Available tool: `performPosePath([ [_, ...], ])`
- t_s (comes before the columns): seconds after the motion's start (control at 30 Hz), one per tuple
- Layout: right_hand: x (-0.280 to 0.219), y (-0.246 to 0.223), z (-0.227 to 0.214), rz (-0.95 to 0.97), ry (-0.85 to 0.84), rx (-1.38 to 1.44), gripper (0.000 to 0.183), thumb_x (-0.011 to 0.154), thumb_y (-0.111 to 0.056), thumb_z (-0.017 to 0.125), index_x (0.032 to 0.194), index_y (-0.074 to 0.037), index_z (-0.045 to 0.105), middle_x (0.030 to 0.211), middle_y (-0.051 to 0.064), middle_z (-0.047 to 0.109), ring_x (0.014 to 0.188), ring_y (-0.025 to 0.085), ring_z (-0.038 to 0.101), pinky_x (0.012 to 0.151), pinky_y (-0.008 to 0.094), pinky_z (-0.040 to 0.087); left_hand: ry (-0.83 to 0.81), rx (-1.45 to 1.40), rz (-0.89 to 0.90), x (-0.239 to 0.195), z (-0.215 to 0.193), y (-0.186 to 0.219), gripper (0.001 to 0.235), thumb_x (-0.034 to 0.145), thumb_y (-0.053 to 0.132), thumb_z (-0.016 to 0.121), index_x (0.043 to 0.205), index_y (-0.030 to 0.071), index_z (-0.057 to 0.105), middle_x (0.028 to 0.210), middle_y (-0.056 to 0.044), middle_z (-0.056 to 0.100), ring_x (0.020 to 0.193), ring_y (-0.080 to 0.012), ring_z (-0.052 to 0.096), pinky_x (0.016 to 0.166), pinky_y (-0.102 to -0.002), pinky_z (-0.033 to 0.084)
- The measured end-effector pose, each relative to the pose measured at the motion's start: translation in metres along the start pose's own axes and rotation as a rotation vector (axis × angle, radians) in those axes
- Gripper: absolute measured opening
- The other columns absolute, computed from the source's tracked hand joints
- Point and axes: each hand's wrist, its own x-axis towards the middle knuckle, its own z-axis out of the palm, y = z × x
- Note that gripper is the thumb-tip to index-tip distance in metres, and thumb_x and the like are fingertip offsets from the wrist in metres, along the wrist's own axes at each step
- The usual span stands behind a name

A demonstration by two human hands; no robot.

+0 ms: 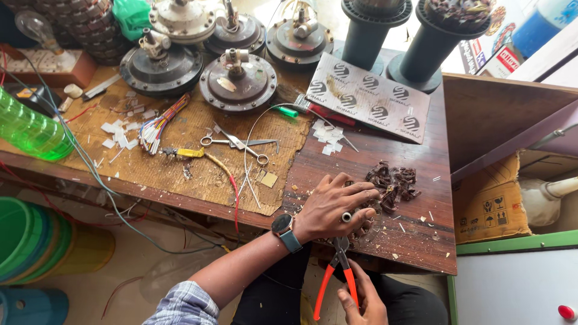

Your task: The person uses pliers to pull and cut copper wire from a circular metal rotor component. They repeatedly grip, twist, and cut the wire, accumulating a growing pile of removed copper on the workbench.

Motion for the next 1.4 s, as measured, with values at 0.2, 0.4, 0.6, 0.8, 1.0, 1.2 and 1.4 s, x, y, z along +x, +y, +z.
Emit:
performPosePath([
  [0.2,-0.01,-0.021,0.016,0.161,0.037,0.247,0.066,0.091,-0.007,0.056,0.155,-0.018,0.045,0.075,0.011,0.065,0.045,0.008,0.043,0.042,0.024,0.034,0.016,0.073,0.034,-0.004,-0.004,0.002,0.046,0.097,0.034,0.056,0.139,0.017,0.062,0.138,-0.002,0.065,0.112,-0.0226,0.056,0.091,-0.041,0.043],
  [0.4,-0.011,-0.051,0.017,0.201,0.161,0.302,0.059,0.089,-0.015,0.068,0.146,-0.016,0.051,0.055,0.004,0.056,0.04,0.008,0.037,0.039,0.025,0.027,-0.001,0.128,-0.012,-0.003,-0.006,0.011,0.054,0.085,0.025,0.058,0.138,0.015,0.06,0.136,-0.004,0.063,0.107,-0.0252,0.054,0.086,-0.041,0.043],
  [0.6,-0.012,-0.054,0.021,0.119,0.171,0.186,0.045,0.09,-0.01,0.067,0.135,-0.009,0.066,0.059,0.002,0.056,0.045,0.006,0.043,0.043,0.024,0.032,0.038,0.144,0.039,-0.008,-0.006,0.009,0.043,0.096,0.031,0.058,0.136,0.016,0.063,0.137,-0.002,0.066,0.11,-0.0222,0.056,0.09,-0.041,0.044],
  [0.8,-0.01,-0.025,0.042,-0.096,0.367,0.224,0.03,0.098,-0.016,0.068,0.119,0.005,0.071,0.065,0.002,0.06,0.051,0.006,0.047,0.046,0.023,0.034,0.021,0.132,0.128,-0.008,0.001,0.003,0.05,0.101,0.049,0.055,0.137,0.016,0.064,0.138,-0.004,0.066,0.116,-0.023,0.058,0.093,-0.041,0.045],
  [1.0,0.007,-0.032,0.03,0.298,-0.248,0.364,0.063,0.088,-0.04,0.061,0.136,0.0,0.057,0.118,0.013,0.073,0.106,0.021,0.074,0.083,0.044,0.062,-0.012,0.165,0.145,-0.004,-0.003,0.004,0.051,0.101,0.052,0.051,0.137,0.018,0.065,0.139,-0.002,0.067,0.115,-0.0237,0.058,0.094,-0.042,0.045],
  [1.2,0.009,-0.021,0.019,0.324,-0.777,0.813,0.082,0.094,-0.05,0.055,0.153,0.002,0.032,0.143,0.022,0.056,0.136,0.033,0.055,0.117,0.051,0.039,-0.049,0.133,0.128,-0.008,0.003,-0.001,0.051,0.102,0.053,0.05,0.137,0.019,0.065,0.139,0.0,0.067,0.112,-0.0224,0.058,0.09,-0.039,0.044],
  [1.4,0.008,-0.019,0.051,0.268,-0.64,1.007,0.067,0.093,-0.048,0.061,0.133,0.003,0.046,0.115,0.02,0.059,0.114,0.034,0.06,0.106,0.051,0.047,-0.051,0.109,0.208,0.002,0.007,-0.006,0.05,0.103,0.055,0.047,0.138,0.022,0.064,0.141,0.0,0.066,0.116,-0.0213,0.058,0.089,-0.038,0.043],
])
